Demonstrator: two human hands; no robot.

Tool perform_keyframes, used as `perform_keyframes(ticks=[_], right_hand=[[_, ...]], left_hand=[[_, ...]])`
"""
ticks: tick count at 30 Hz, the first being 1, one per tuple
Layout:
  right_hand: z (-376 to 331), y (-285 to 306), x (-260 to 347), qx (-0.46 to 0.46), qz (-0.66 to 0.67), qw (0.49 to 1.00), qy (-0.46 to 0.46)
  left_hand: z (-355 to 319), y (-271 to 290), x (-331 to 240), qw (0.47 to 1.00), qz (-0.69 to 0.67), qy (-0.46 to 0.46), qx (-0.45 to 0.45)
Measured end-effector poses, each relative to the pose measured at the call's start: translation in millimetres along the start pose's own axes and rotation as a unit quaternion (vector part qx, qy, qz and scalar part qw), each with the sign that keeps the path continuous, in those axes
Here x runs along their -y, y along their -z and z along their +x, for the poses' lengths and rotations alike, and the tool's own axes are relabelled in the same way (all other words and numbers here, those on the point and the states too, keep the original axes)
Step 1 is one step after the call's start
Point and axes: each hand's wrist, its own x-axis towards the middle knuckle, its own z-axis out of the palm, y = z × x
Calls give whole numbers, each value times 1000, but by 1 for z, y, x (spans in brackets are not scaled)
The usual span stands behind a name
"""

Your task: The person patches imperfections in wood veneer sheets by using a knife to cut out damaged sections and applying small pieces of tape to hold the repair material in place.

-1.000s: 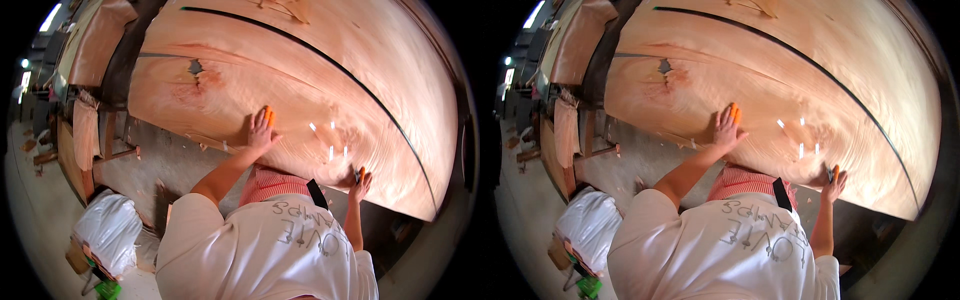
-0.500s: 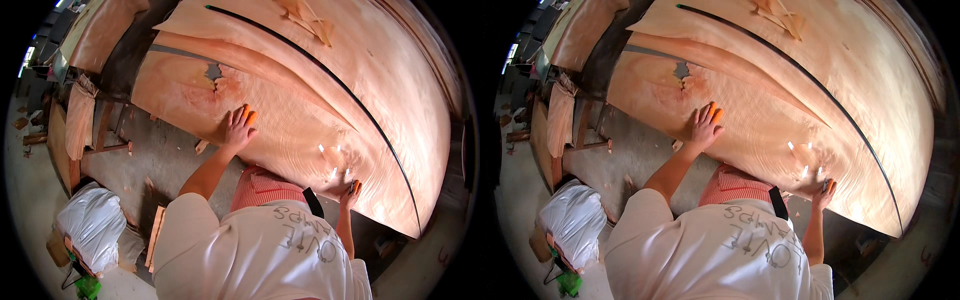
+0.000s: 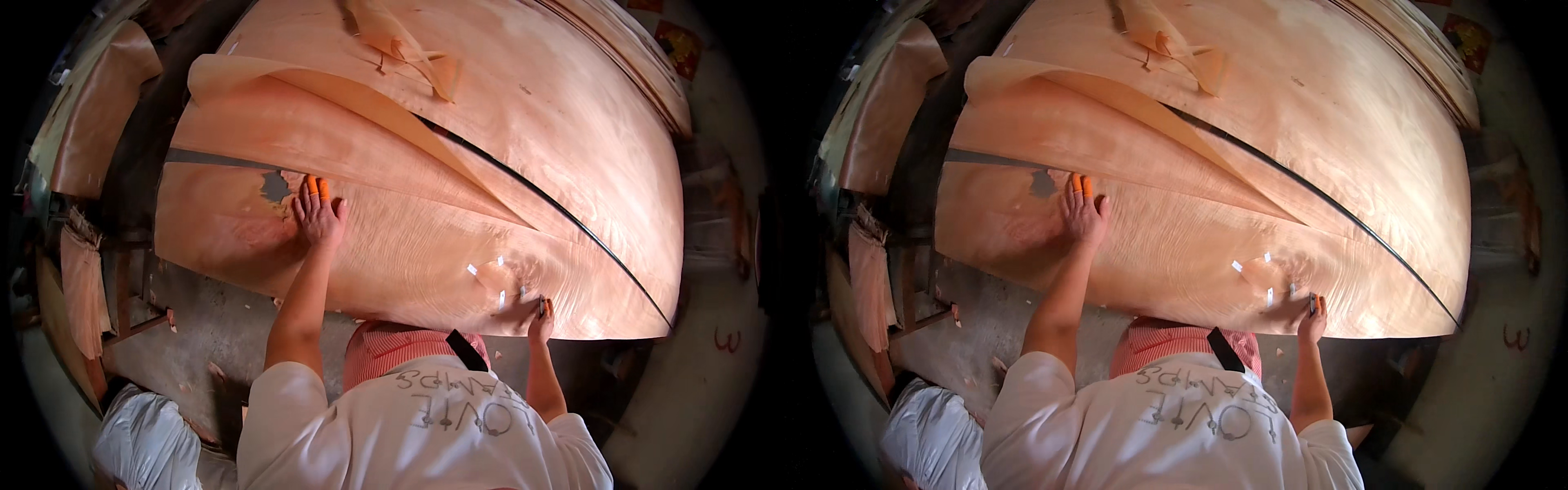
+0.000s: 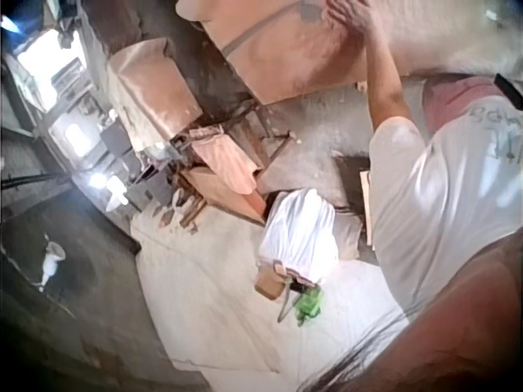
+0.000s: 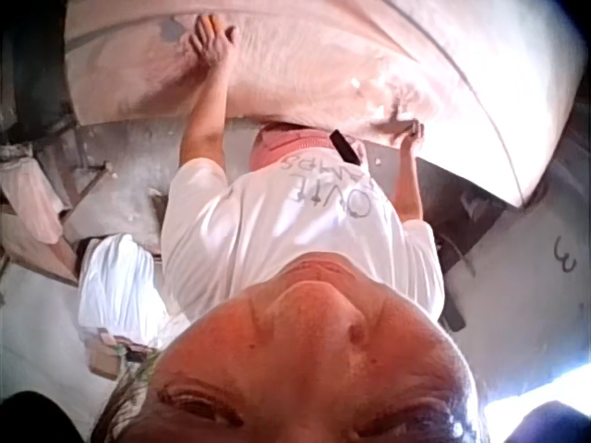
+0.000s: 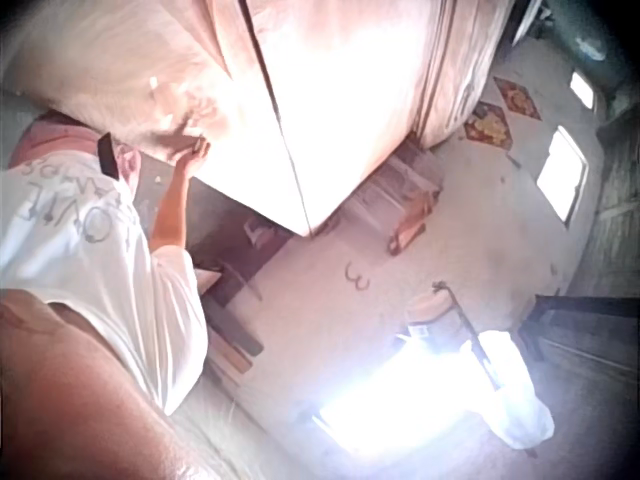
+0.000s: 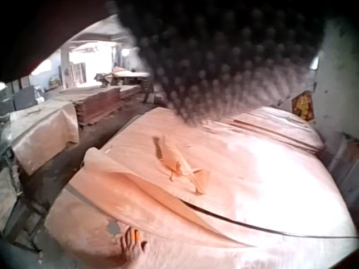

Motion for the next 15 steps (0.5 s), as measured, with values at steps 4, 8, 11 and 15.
perform_keyframes(ticks=[4,8,11,15], right_hand=[[49,-2,12,-78,335,935,-84],[135,33,175,150,521,840,-35],[218,36,278,305,617,722,-71],[316,-17,393,371,711,574,-165]], left_hand=[[7,-3,-9,1000,9,8,14],[1,8,4,999,9,28,24],[6,3,2,999,-8,15,30],[11,-4,1,1000,-20,3,16]])
